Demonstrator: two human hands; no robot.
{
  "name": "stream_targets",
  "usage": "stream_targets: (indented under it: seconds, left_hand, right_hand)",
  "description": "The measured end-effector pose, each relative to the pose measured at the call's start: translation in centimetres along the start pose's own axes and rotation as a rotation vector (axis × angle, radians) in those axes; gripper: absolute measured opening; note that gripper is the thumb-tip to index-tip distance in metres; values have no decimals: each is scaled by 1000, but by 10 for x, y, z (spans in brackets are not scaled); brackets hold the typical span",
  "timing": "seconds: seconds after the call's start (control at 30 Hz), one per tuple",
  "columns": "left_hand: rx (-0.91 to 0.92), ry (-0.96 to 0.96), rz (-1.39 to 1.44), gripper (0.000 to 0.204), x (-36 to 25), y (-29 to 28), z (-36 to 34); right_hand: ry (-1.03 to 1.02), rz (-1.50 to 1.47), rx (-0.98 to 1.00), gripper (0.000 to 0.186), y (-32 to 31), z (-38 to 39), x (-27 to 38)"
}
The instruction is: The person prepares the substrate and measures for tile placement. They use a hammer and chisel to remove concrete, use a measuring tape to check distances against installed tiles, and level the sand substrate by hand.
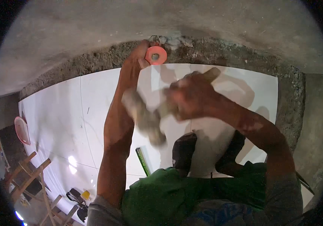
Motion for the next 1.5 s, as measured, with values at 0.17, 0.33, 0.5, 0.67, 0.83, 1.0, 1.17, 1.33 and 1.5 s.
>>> stream_targets:
  seconds: [0.17, 0.33, 0.5, 0.67, 0.83, 1.0, 1.17, 1.33, 1.5]
  left_hand:
    - [-46, 50, -46, 29, -9, 5, -10]
    - [204, 193, -258, 16, -12, 14, 9]
    - [226, 492, -602, 18, -21, -10, -18]
    - [431, 111, -151, 26, -8, 25, 17]
    - [33, 140, -263, 29, -24, 24, -6]
    - [65, -22, -171, 33, 20, -3, -12]
    - [-50, 52, -342, 25, 37, -32, 25]
    - [6, 41, -284, 24, 60, -3, 34]
    - [192, 97, -188, 27, 76, 44, 9]
  right_hand:
    - [384, -60, 124, 33, 4, -28, -104]
    - [180, 43, 135, 39, 5, -9, -27]
    - [-219, 2, -137, 45, 17, -13, -65]
    - [372, -53, 138, 36, 19, -19, -55]
    - [-57, -40, -123, 28, 8, -10, -53]
    - [466, -208, 2, 24, 30, -23, -84]
    - [316, -202, 53, 27, 35, 28, -40]
    - [405, -163, 130, 34, 58, 91, -53]
    - [436, -184, 48, 32, 62, 104, -67]
Point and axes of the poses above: each hand's wrist, its own z-axis away from the middle knuckle, its own y-axis out of the palm, x = y × z, the point moved 5 cm from there along -z, towards the middle knuckle, and after that the axes turned 6 degrees about -z, right-handed, at the moved point
